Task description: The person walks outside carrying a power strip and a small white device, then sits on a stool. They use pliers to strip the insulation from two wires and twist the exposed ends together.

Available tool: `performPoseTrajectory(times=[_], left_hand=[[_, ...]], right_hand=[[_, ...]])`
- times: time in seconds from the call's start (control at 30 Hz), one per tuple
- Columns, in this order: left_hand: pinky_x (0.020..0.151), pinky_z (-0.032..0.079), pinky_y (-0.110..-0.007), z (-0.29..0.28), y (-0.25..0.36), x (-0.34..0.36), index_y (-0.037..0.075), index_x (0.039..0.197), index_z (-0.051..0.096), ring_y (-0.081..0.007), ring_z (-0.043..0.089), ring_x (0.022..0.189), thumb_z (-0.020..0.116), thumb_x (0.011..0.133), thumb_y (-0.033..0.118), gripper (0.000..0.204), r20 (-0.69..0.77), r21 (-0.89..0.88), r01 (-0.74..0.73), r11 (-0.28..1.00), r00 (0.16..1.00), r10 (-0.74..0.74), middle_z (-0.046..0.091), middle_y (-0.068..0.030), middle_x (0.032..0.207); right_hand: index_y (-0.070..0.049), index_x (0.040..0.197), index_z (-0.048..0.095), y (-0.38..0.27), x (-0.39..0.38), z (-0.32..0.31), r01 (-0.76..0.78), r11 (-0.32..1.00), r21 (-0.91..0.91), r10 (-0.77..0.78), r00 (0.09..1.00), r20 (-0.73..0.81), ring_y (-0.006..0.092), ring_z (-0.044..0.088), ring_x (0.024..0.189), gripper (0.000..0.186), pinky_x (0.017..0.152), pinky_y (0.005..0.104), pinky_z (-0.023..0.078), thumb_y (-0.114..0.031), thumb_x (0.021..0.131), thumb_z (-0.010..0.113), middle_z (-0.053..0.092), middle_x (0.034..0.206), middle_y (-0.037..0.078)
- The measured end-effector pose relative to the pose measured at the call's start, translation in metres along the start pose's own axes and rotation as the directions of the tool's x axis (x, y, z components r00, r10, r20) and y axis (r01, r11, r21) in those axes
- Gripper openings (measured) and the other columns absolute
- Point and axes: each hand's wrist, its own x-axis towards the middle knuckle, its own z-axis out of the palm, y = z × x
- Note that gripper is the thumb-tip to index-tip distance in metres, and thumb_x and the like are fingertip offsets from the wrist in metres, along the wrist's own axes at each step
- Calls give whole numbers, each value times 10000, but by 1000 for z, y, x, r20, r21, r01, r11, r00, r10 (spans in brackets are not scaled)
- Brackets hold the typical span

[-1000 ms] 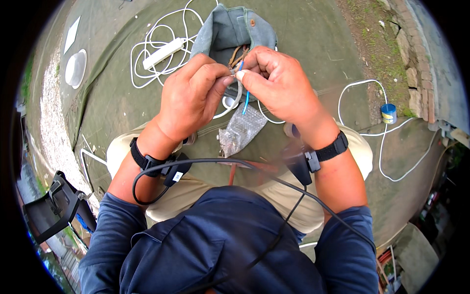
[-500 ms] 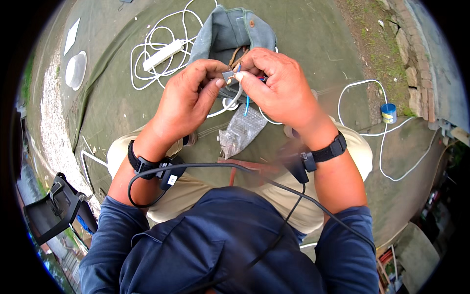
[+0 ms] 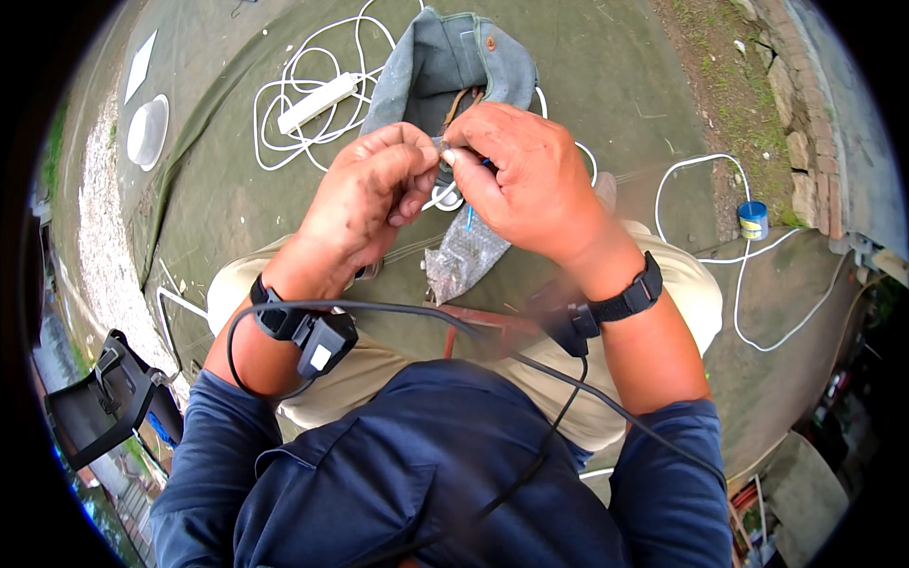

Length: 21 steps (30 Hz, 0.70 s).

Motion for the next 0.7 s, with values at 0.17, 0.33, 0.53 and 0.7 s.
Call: performPoseTrajectory(times=[0.17, 0.33, 0.53, 0.7], left_hand=[[508, 369, -221, 8, 7, 1, 44, 964, 618, -82, 507, 631, 665, 933, 119, 94, -31, -22, 92, 996, 995, -92, 578, 13, 796], [525, 477, -311, 0, -1, 4, 70, 1019, 655, -183, 610, 634, 754, 829, 80, 214, 276, 790, -568, 230, 665, 694, 595, -34, 796], [524, 485, -344, -2, -5, 11, 79, 950, 661, -243, 610, 632, 752, 822, 79, 157, 392, 839, -543, -26, 572, 720, 587, -56, 793], [513, 425, -266, 9, -8, -1, 39, 934, 624, -128, 558, 616, 670, 944, 130, 102, -37, 480, -211, 852, 965, 260, 610, -22, 798]], right_hand=[[7, 869, 622, 3, -1, -3, -18, 1000, 14, 18, 999, -34, 254, 628, 717, 65, 660, 336, 500, -48, 844, 645, 646, 822, 111], [12, 865, 610, 8, 0, -6, -274, 918, 287, 272, 961, 47, 193, 558, 661, 64, 611, 317, 452, -43, 853, 642, 602, 776, 88], [12, 871, 607, 4, -1, -7, -373, 873, 314, 359, 928, 103, 164, 542, 663, 56, 610, 298, 447, -36, 860, 633, 595, 770, 66], [5, 878, 616, 2, -1, -3, -39, 998, 43, 40, 999, -22, 244, 628, 723, 56, 664, 333, 500, -35, 849, 644, 637, 817, 110]])
